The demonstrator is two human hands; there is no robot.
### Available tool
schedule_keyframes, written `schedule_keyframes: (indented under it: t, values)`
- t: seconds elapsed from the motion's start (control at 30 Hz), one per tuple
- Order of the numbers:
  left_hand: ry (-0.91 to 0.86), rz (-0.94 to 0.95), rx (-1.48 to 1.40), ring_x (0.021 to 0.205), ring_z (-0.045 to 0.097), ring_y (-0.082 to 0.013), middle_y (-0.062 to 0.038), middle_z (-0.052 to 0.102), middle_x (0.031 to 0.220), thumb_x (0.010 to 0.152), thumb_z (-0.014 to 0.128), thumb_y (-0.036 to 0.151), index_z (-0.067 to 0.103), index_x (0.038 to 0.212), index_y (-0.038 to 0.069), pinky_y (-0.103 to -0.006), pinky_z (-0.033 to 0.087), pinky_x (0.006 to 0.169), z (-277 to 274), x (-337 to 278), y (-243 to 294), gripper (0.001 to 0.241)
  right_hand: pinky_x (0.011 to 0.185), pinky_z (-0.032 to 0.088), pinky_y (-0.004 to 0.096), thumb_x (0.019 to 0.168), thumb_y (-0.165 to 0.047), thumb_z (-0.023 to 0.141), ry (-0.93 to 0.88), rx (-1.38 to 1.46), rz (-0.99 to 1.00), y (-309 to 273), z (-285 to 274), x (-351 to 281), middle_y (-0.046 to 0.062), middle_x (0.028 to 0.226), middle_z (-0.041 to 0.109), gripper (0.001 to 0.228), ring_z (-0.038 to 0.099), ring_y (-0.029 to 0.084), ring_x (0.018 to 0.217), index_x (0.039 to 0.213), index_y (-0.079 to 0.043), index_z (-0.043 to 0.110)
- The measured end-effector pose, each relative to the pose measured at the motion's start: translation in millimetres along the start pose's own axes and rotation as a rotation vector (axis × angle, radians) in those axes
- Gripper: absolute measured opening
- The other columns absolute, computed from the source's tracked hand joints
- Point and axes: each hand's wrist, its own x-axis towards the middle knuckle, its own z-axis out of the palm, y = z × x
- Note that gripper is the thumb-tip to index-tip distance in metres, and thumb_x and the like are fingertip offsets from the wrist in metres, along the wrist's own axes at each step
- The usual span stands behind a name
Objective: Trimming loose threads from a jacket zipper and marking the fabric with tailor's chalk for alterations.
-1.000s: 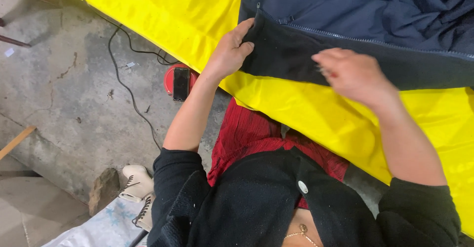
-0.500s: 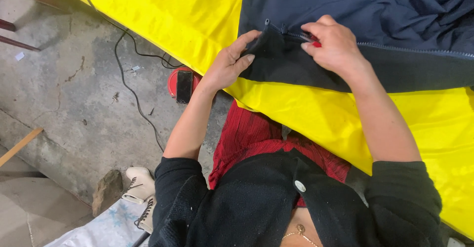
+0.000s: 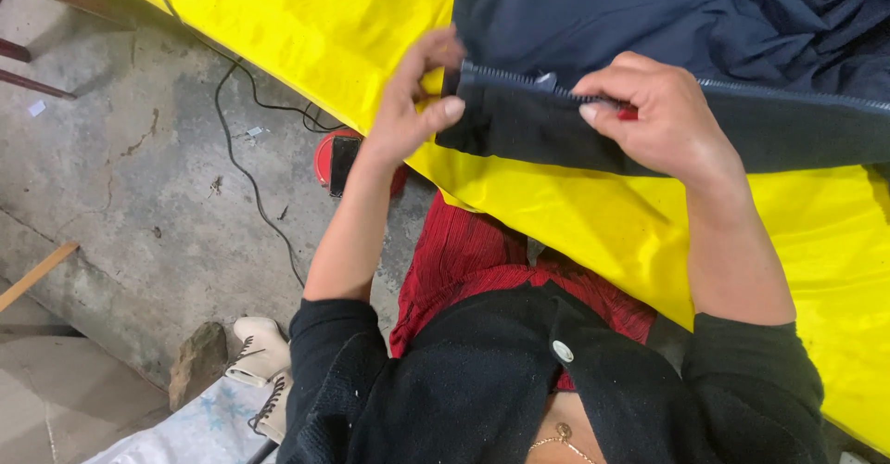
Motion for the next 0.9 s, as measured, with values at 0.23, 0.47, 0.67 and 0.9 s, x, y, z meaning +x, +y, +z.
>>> schedule_keyframes:
  t: [0.23,0.47,0.67,0.9]
  values:
    - [-0.216,0.280,0.504,0.123,0.057,-0.0408,-0.013,0.072,0.109,0.089,0.071,0.056,0.071,0.118,0.014,-0.0566,0.039,0.095,3,32,51,0.051,0.074,0.045,0.030,0.099,-0.011,0.074,-0.047,-0.127,-0.041,-20,1,-12,-0.001,0.099,0.065,0.022,0.065,0.015,0.083,0.120,-0.016,0.078]
    - [-0.520,0.041,0.079,0.073,0.058,-0.0135,0.002,0.065,0.084,0.091,0.079,0.024,0.066,0.118,0.014,-0.0286,0.046,0.071,24,38,54,0.031,0.067,0.044,0.037,0.097,-0.008,0.068,-0.031,-0.215,-0.106,-21,2,-17,0.001,0.097,0.064,0.018,0.064,0.021,0.079,0.110,-0.018,0.076]
    - [-0.592,0.095,0.107,0.075,0.062,-0.0132,0.005,0.073,0.090,0.097,0.070,0.027,0.074,0.113,0.015,-0.0305,0.044,0.068,32,41,51,0.021,0.062,0.043,0.037,0.093,-0.005,0.064,-0.032,-0.262,-0.136,-26,3,-19,-0.003,0.097,0.065,0.021,0.064,0.020,0.078,0.102,-0.020,0.075]
    - [-0.656,0.089,0.481,0.072,0.065,-0.0339,-0.007,0.070,0.075,0.090,0.068,0.031,0.072,0.089,0.014,-0.0485,0.042,0.058,43,41,53,0.018,0.057,0.042,0.044,0.092,-0.008,0.064,-0.045,-0.362,-0.164,-24,4,-22,-0.001,0.094,0.063,0.017,0.063,0.029,0.073,0.101,-0.019,0.072]
